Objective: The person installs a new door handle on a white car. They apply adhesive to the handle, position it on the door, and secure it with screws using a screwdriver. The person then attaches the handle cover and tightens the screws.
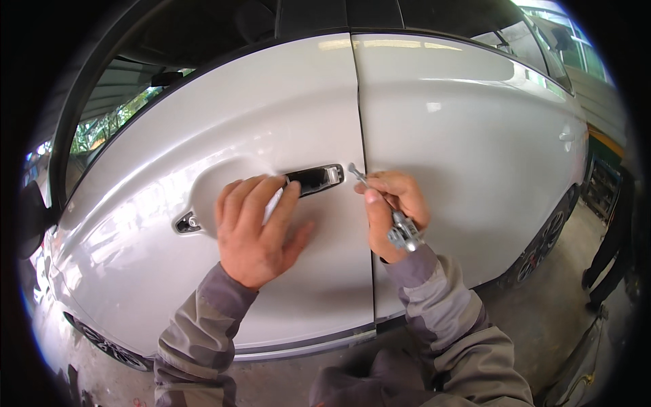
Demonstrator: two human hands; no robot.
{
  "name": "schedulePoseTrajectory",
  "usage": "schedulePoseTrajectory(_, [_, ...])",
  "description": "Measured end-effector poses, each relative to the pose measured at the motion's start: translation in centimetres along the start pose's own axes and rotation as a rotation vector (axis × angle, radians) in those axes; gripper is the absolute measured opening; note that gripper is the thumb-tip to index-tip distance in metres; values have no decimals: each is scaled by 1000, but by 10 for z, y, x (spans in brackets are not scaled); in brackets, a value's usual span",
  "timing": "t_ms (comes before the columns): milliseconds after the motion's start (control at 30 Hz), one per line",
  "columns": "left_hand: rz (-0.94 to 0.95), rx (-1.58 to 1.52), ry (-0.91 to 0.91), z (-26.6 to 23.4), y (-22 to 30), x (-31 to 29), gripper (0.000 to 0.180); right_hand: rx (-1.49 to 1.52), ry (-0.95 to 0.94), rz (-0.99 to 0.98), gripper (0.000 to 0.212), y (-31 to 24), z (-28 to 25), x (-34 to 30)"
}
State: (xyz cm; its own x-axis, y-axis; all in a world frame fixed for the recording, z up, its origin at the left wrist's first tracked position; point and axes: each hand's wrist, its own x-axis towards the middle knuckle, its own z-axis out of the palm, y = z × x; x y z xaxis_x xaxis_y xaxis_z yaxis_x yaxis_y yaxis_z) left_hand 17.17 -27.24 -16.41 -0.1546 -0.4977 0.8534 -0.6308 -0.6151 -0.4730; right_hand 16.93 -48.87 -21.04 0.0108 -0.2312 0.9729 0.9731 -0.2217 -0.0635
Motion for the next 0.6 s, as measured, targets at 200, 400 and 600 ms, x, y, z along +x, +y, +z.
schedulePoseTrajectory(200, [-157, -59, 94, -2, -20, 12, 16, -227, 1, -128, 8, -47, -55, -38])
schedulePoseTrajectory(400, [-270, -70, 82, -16, -18, 8, 20, -591, 3, 82, 10, -90, -160, -124])
schedulePoseTrajectory(600, [84, 150, -373, -6, 1, -14, 73, -866, 149, 649, 17, -122, -269, -225])
